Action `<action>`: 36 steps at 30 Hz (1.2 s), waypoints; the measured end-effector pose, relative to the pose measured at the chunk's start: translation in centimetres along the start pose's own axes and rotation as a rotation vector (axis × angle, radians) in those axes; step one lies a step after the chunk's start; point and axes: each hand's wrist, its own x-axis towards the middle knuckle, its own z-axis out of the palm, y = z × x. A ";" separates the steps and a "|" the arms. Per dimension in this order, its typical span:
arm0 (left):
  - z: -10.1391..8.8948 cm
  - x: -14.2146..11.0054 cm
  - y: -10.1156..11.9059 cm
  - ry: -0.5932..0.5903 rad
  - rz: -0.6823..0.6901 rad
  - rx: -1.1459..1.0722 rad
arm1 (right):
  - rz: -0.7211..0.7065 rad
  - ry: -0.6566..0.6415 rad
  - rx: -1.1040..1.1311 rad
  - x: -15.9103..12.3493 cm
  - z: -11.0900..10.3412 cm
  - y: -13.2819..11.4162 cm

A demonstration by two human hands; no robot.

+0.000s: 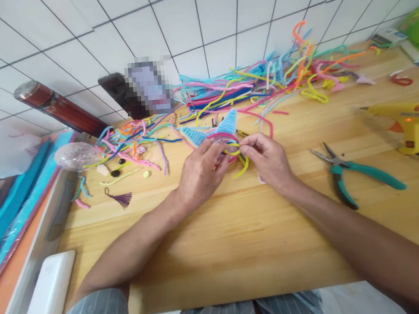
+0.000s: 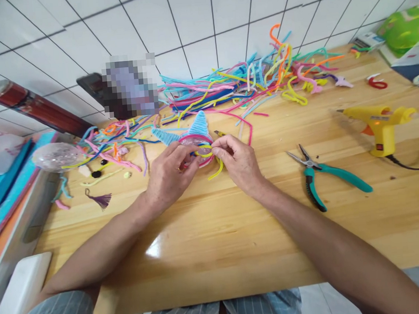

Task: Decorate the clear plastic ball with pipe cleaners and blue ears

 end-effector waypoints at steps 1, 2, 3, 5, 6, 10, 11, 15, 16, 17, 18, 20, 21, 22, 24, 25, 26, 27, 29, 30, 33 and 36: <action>0.0 0.1 0.0 0.008 0.007 -0.009 | 0.003 0.004 0.001 0.0 0.0 -0.1; -0.1 0.1 0.1 0.017 0.016 -0.019 | 0.007 0.006 0.005 -0.1 0.0 -0.2; -0.1 0.2 0.1 0.024 0.021 -0.027 | 0.012 0.007 0.010 -0.2 0.0 -0.3; -0.1 0.2 0.2 0.025 0.020 -0.035 | 0.020 0.006 0.018 -0.3 0.0 -0.5; -0.1 0.2 0.2 0.022 0.016 -0.036 | 0.024 0.001 0.021 -0.3 -0.1 -0.6; -0.1 0.1 0.1 0.018 -0.008 -0.044 | 0.014 -0.043 0.033 -0.4 -0.4 -0.5; -0.1 0.1 0.1 0.018 -0.013 -0.047 | 0.001 -0.050 0.026 -0.4 -0.5 -0.4; 0.0 0.0 0.0 0.036 -0.010 -0.068 | -0.046 -0.045 -0.038 -0.3 -0.5 0.1; 0.0 0.0 0.0 0.039 -0.004 -0.075 | -0.050 -0.041 -0.048 -0.2 -0.4 0.1; 0.0 0.1 0.0 0.039 -0.003 -0.081 | -0.056 -0.037 -0.052 -0.2 -0.4 0.1; 0.0 0.1 -0.1 0.035 -0.006 -0.082 | -0.064 -0.033 -0.052 -0.2 -0.3 0.1; 0.0 0.1 -0.1 0.025 -0.016 -0.079 | -0.077 -0.027 -0.051 -0.1 -0.2 0.0; 0.0 0.1 -0.1 0.021 -0.020 -0.079 | -0.076 -0.022 -0.052 -0.2 -0.2 -0.1; 0.0 0.1 -0.1 0.019 -0.022 -0.080 | -0.068 -0.018 -0.055 -0.2 -0.2 -0.1; -0.1 0.1 -0.1 0.020 -0.012 -0.085 | -0.047 -0.008 -0.059 -0.2 -0.1 -0.3; -0.1 0.1 -0.1 0.023 -0.004 -0.089 | -0.045 -0.005 -0.058 -0.3 -0.1 -0.3; -0.1 0.1 -0.1 0.029 0.003 -0.095 | -0.048 -0.002 -0.053 -0.3 -0.1 -0.3; -0.1 0.2 -0.1 0.035 0.010 -0.101 | -0.056 -0.001 -0.047 -0.3 0.0 -0.3; -0.1 0.2 -0.1 0.040 0.016 -0.107 | -0.069 0.001 -0.038 -0.2 0.0 -0.2; -0.1 0.2 -0.1 0.037 0.012 -0.102 | -0.066 -0.002 -0.036 -0.1 0.1 -0.2; -0.1 0.2 -0.1 0.030 0.008 -0.074 | -0.040 -0.010 -0.017 0.0 0.1 -0.1; 0.0 0.1 -0.2 0.049 0.013 -0.051 | -0.017 -0.020 0.039 0.1 0.2 0.0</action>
